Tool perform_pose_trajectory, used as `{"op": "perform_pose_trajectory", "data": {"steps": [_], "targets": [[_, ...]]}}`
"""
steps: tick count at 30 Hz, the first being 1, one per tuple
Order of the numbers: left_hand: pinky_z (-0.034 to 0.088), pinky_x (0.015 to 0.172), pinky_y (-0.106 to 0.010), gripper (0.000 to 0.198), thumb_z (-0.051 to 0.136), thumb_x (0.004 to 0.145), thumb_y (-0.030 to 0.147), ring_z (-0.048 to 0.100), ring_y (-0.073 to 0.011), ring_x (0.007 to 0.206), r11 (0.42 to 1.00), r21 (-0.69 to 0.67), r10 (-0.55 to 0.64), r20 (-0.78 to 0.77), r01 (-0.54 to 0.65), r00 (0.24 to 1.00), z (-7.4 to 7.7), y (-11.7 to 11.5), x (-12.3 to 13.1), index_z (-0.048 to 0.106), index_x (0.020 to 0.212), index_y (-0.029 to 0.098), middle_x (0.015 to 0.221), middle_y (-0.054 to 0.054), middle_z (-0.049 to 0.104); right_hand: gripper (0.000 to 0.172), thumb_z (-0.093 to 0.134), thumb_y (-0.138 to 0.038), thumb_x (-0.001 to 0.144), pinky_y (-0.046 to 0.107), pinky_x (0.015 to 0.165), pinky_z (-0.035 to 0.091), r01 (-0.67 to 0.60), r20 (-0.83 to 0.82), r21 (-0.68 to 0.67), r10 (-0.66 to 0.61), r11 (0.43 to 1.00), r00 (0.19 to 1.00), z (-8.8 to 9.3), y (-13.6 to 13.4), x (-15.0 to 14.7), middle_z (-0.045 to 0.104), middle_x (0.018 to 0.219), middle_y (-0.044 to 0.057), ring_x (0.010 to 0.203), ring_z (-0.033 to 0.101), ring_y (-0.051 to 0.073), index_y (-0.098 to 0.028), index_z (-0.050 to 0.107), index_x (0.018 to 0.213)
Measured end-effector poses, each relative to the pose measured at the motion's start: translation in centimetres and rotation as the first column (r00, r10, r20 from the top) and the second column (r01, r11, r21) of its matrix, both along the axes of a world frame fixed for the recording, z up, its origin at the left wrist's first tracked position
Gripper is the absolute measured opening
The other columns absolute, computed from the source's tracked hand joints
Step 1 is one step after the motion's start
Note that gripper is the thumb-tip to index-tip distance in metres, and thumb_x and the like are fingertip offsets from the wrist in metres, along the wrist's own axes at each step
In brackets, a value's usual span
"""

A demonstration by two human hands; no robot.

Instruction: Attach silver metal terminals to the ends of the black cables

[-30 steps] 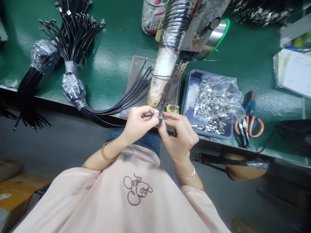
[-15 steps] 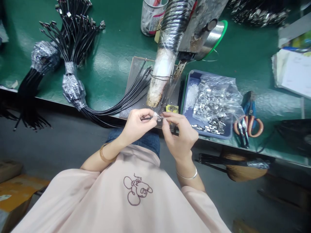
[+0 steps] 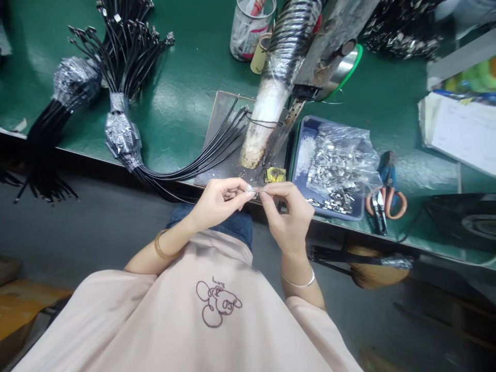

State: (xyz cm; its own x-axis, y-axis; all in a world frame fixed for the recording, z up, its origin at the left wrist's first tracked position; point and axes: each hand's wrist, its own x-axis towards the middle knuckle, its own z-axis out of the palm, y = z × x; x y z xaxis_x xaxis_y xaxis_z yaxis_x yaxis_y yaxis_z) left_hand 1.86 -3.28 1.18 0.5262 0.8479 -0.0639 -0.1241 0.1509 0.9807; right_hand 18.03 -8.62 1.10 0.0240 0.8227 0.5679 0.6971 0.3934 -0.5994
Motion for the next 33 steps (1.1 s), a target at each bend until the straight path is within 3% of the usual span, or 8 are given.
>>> {"op": "perform_pose_trajectory", "data": {"steps": [2,4,10,14,22,33], "targets": [[0.043,0.052,-0.020,0.029,0.075,0.080,0.040,0.051,-0.0075,0.051,1.000,-0.015,0.002,0.008,-0.002,1.000,-0.1,0.0,0.0,0.065,0.072,0.013,0.058,0.001,0.057,0.010,0.064,-0.013,0.092,0.026,0.066,0.060,0.016,-0.097,-0.064,-0.022,0.998,0.995,0.0,-0.1,-0.2,0.073,0.083,0.000,0.077,0.073,0.014,-0.021,0.062,0.087],[0.041,0.050,-0.020,0.030,0.075,0.079,0.041,0.049,-0.0071,0.050,0.999,-0.036,0.019,0.011,-0.018,1.000,-0.3,-0.1,0.1,0.066,0.072,0.013,0.057,0.002,0.056,0.009,0.064,-0.013,0.091,0.027,0.067,0.061,0.053,-0.105,-0.017,-0.055,0.998,0.993,-0.1,-0.3,-0.3,0.074,0.087,0.001,0.081,0.074,0.016,-0.022,0.063,0.090],[0.043,0.053,-0.019,0.030,0.076,0.078,0.041,0.050,-0.0071,0.054,0.992,-0.052,0.113,0.047,-0.110,0.992,-0.9,-0.1,0.7,0.070,0.080,0.012,0.064,0.000,0.063,0.019,0.071,-0.007,0.085,0.025,0.071,0.060,0.108,0.144,0.186,-0.135,0.977,0.980,-0.6,-0.2,-0.6,0.077,0.088,0.001,0.080,0.075,0.015,-0.023,0.063,0.090],[0.039,0.053,-0.019,0.026,0.075,0.079,0.038,0.047,-0.0070,0.054,0.990,-0.030,0.136,0.029,-0.135,0.990,-1.2,0.0,1.0,0.069,0.082,0.012,0.059,0.003,0.056,0.019,0.070,-0.006,0.085,0.027,0.073,0.061,0.125,0.147,0.235,-0.162,0.964,0.976,-0.8,0.1,-0.8,0.078,0.089,0.002,0.081,0.076,0.016,-0.023,0.062,0.088],[0.029,0.050,-0.021,0.024,0.070,0.081,0.038,0.034,-0.0064,0.050,0.988,0.018,0.156,-0.017,-0.156,0.988,-1.0,0.3,1.3,0.065,0.081,0.015,0.055,0.007,0.042,0.016,0.070,-0.009,0.086,0.031,0.077,0.061,0.163,0.053,0.177,-0.175,0.971,0.983,-1.2,0.5,-0.9,0.076,0.088,0.001,0.084,0.075,0.017,-0.024,0.063,0.087],[0.030,0.051,-0.022,0.016,0.065,0.083,0.031,0.036,-0.0073,0.051,0.980,0.108,0.177,-0.074,-0.168,0.982,-0.2,0.2,1.2,0.063,0.081,0.015,0.056,0.006,0.042,0.019,0.072,-0.007,0.083,0.030,0.077,0.061,0.155,0.043,0.165,-0.164,0.974,0.985,-0.5,0.4,-1.0,0.076,0.091,0.001,0.086,0.075,0.016,-0.023,0.062,0.085]]}}
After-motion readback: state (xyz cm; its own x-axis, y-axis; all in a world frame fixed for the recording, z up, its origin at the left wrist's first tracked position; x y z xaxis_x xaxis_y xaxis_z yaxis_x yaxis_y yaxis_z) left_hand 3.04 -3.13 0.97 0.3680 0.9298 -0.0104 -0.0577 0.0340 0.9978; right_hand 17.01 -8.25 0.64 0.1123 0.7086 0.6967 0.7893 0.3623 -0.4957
